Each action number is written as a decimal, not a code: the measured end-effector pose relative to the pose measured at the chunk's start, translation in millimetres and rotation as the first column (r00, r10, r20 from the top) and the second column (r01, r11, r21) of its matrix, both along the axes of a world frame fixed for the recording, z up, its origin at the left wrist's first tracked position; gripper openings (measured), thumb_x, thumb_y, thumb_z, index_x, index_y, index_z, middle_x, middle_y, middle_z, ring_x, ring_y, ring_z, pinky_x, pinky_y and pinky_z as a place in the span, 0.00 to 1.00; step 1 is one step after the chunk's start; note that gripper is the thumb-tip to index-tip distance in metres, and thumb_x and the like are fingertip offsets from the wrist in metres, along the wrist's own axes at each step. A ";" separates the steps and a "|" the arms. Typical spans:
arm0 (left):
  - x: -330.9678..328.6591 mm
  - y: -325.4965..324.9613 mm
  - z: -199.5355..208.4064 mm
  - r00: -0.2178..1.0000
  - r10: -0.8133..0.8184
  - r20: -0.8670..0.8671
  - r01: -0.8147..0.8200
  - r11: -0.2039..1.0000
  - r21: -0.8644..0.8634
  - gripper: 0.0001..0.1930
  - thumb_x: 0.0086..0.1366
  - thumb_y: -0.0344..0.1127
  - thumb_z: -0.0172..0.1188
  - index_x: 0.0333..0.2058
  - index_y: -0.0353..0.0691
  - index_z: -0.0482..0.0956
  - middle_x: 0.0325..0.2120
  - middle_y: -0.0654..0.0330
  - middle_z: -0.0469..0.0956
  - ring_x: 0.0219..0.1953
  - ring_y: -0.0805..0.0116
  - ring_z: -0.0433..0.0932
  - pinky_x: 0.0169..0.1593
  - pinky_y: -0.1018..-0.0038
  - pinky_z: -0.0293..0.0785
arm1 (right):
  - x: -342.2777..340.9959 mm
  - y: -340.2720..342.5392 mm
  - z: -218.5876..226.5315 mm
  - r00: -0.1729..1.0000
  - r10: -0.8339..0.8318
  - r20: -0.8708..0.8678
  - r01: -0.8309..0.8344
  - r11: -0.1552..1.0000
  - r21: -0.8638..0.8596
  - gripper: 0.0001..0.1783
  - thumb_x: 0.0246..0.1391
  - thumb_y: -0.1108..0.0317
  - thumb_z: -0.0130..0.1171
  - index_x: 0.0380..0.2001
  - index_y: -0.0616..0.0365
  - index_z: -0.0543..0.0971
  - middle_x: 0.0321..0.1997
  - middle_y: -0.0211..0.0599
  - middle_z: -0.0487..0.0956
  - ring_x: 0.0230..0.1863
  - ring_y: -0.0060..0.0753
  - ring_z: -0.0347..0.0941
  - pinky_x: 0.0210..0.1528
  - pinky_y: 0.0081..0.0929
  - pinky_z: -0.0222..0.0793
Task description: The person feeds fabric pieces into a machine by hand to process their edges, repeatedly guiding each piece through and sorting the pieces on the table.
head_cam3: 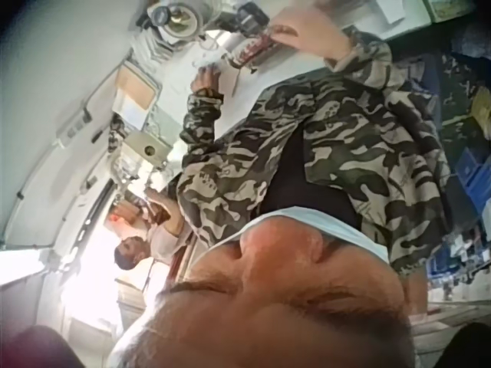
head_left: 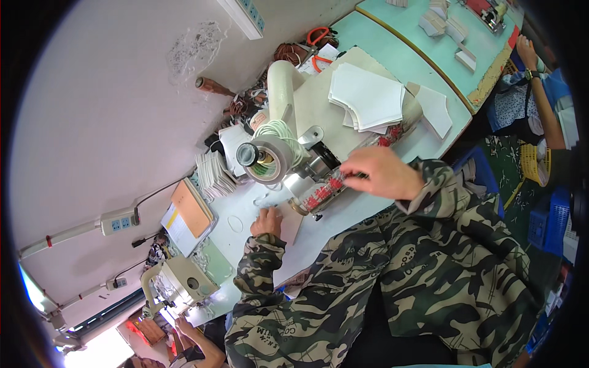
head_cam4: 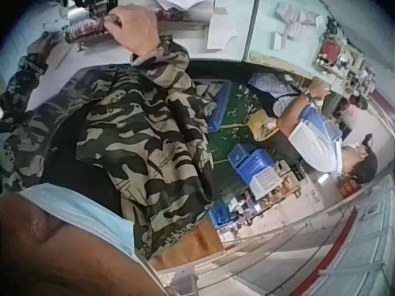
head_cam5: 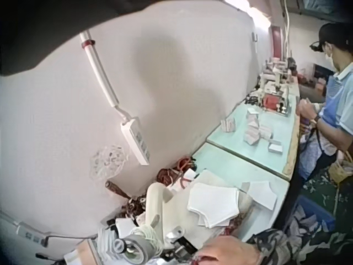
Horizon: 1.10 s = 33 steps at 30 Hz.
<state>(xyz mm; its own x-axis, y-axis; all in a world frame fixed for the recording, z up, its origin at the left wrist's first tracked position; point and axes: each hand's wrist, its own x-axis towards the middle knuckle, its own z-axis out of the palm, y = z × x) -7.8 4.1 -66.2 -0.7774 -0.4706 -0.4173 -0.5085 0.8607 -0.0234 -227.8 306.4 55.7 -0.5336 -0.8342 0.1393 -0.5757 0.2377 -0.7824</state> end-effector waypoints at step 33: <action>-97.4 29.4 126.8 0.979 -0.042 0.201 -0.191 0.177 0.966 0.16 0.70 0.40 0.46 0.42 0.31 0.73 0.26 0.57 0.77 0.20 0.74 0.76 0.21 0.82 0.70 | 7.1 -36.9 -23.2 0.902 0.043 0.429 -0.045 0.999 -0.007 0.11 0.44 0.66 0.63 0.28 0.64 0.80 0.27 0.45 0.81 0.28 0.38 0.78 0.34 0.29 0.72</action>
<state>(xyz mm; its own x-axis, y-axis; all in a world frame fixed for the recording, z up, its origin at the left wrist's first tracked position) -105.2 33.4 60.6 -0.6390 0.3600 -0.6797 -0.6603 0.1965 0.7248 -220.8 269.4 32.5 -0.5040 -0.8582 -0.0971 -0.1949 0.2226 -0.9552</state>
